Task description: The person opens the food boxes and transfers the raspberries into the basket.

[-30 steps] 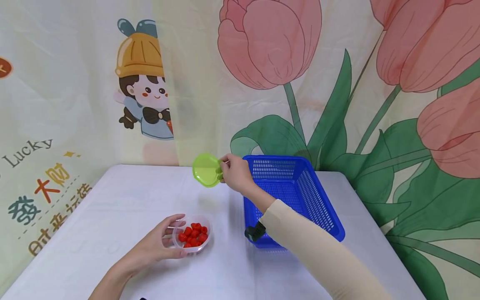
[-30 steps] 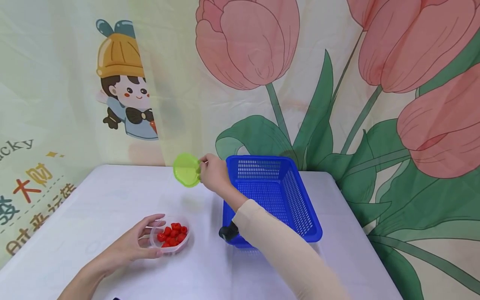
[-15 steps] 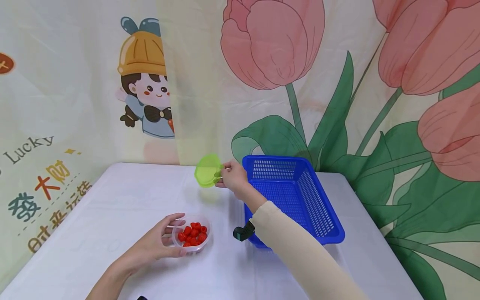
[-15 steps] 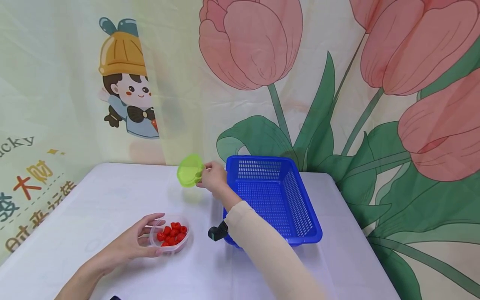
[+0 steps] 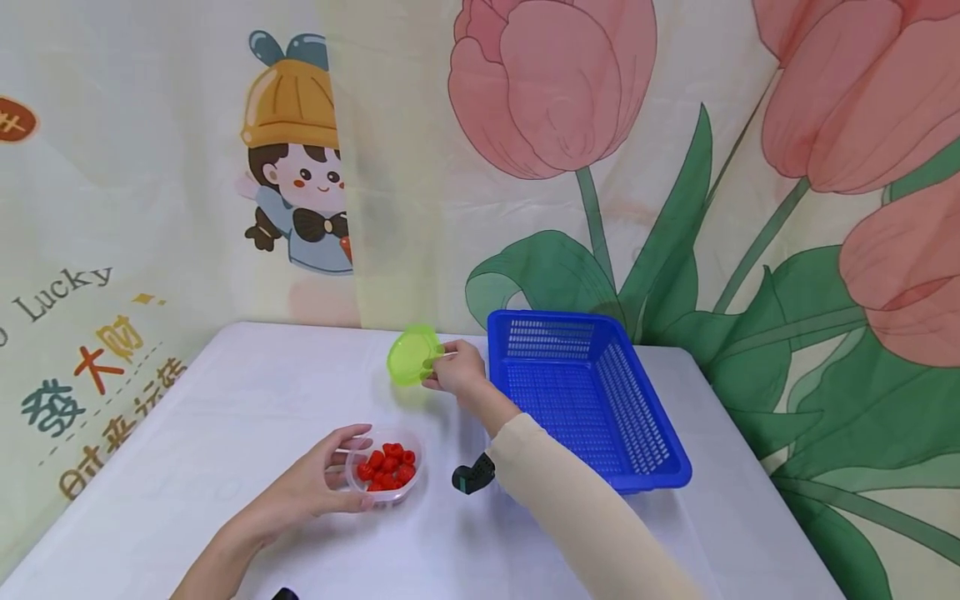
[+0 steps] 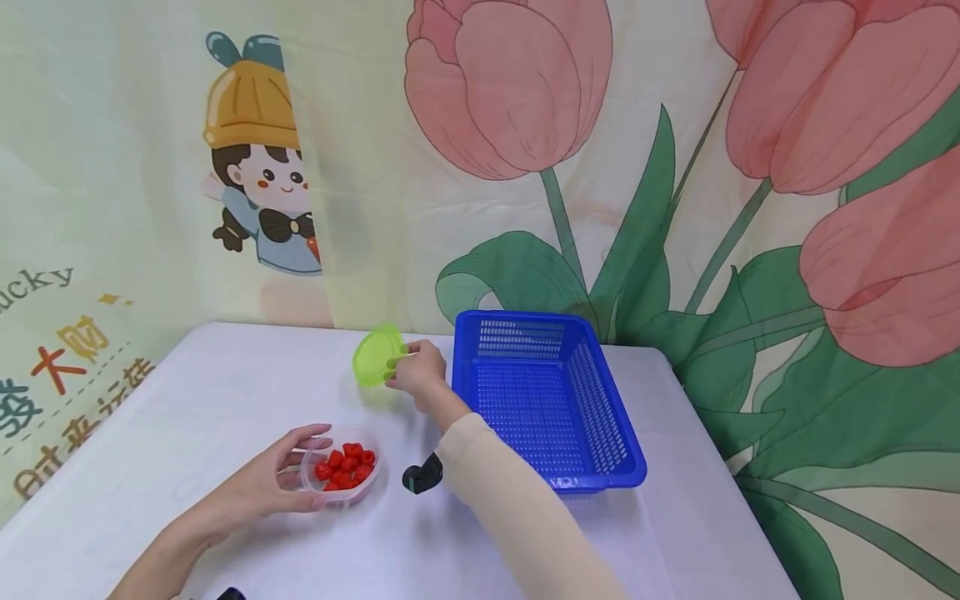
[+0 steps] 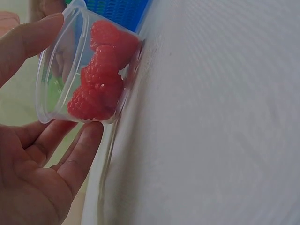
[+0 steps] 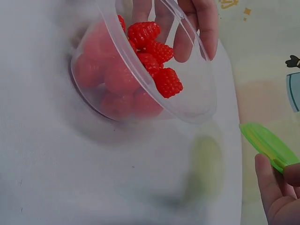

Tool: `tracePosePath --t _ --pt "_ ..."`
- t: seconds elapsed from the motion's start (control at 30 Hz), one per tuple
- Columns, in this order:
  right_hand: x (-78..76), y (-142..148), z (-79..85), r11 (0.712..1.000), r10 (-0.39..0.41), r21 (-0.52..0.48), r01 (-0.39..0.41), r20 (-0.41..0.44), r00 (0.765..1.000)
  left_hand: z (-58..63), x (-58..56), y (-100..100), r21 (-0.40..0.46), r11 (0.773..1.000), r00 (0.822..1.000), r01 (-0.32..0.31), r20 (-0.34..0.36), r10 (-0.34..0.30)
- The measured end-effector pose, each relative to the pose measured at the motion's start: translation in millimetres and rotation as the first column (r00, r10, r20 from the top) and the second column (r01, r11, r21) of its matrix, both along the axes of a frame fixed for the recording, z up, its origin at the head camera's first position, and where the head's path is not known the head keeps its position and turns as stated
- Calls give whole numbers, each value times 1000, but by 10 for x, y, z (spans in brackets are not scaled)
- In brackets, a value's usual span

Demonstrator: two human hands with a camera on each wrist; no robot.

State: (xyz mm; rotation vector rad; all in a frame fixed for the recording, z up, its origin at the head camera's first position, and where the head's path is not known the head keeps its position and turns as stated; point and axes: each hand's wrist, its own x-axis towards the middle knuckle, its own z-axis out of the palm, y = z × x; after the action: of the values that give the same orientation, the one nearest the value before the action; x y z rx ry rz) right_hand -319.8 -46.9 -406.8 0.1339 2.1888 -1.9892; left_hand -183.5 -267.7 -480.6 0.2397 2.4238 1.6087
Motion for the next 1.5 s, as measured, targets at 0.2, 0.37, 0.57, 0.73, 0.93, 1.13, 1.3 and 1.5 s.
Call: tracePosePath --t 0.2,0.37,0.57,0.73,0.93,1.13,1.3,1.5 --pt "31 -32 -76 999 -28 -29 29 21 999 1 -2 9 8 1000 1000 8 -1 -8" --pt "30 -40 -99 998 -45 -33 46 22 999 -13 -12 3 2 1000 1000 11 -9 -11" --pt "-28 9 -158 999 -27 26 25 74 997 -22 -24 1 6 1000 1000 10 -10 -10" --pt "3 59 -178 998 14 66 -18 69 998 -20 -22 -2 16 1000 1000 15 -11 -15" --pt "-21 120 -194 972 96 205 -118 112 989 -16 -15 -10 1 1000 1000 -1 6 1" --pt "-12 162 -172 898 175 383 -219 145 974 -7 -10 -14 -3 1000 1000 -7 7 7" --pt "23 181 -122 863 225 438 -252 114 968 -2 0 -12 -5 1000 1000 -13 8 13" --pt "90 209 -6 846 317 447 -292 20 948 -7 7 -17 1 1000 1000 -11 11 11"
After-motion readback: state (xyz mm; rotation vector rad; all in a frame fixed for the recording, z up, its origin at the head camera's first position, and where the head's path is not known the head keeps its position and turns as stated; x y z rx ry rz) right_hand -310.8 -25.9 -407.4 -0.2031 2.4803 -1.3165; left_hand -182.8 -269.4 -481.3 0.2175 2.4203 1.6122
